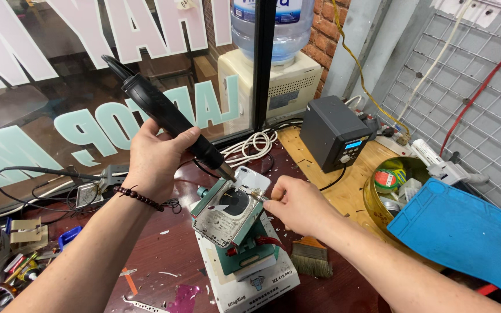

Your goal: The person uses a hot air gun and a soldering iron to work on a small electronic component held in a vise. They repeatedly heat the component and use the soldering iron to adjust or attach parts. The person also handles a small metal piece and a screwdriver-like tool during the process.

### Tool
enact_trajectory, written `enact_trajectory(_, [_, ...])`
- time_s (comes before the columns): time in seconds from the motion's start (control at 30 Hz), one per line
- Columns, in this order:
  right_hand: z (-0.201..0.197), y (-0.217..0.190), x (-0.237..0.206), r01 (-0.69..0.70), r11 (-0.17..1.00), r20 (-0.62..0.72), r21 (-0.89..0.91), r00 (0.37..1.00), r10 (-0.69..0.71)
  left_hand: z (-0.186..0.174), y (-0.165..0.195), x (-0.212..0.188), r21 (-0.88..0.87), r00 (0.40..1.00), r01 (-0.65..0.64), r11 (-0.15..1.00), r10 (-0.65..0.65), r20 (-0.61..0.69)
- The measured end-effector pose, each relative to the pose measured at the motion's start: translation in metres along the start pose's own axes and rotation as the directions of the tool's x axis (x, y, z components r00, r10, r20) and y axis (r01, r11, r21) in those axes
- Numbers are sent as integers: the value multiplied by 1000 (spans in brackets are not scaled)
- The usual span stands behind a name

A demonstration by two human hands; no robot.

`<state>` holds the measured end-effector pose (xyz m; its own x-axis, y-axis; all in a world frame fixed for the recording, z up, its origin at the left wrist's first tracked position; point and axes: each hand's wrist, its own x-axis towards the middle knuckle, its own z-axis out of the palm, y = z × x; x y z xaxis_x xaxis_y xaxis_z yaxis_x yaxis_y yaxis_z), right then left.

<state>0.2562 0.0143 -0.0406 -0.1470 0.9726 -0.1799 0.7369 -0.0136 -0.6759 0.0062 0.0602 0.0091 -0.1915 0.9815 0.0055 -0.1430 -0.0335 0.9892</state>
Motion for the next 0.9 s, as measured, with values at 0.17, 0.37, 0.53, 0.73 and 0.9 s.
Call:
enact_trajectory(0.17, [4, 4, -24, 15, 1000, -146, 2, 989, -15, -3, 1, 0, 18, 999, 12, 1000, -11, -33])
enact_trajectory(0.37, [15, 5, -21, 154, 988, -226, 10, 963, -148, -2, 5, -3, 24, 1000, 21, 999, -20, -23])
enact_trajectory(0.53, [12, 2, -19, 287, 956, -247, -54, 924, -292, 4, 11, -7, 45, 998, 50, 998, -49, -26])
enact_trajectory(0.73, [0, -4, -12, 200, 978, -152, -62, 966, -208, 1, 13, -9, 99, 999, 35, 994, -32, -33])
enact_trajectory(0.9, [4, -5, -14, 148, 960, -87, -236, 981, -172, -4, 9, -9, 60, 1000, 26, 998, -25, -16])
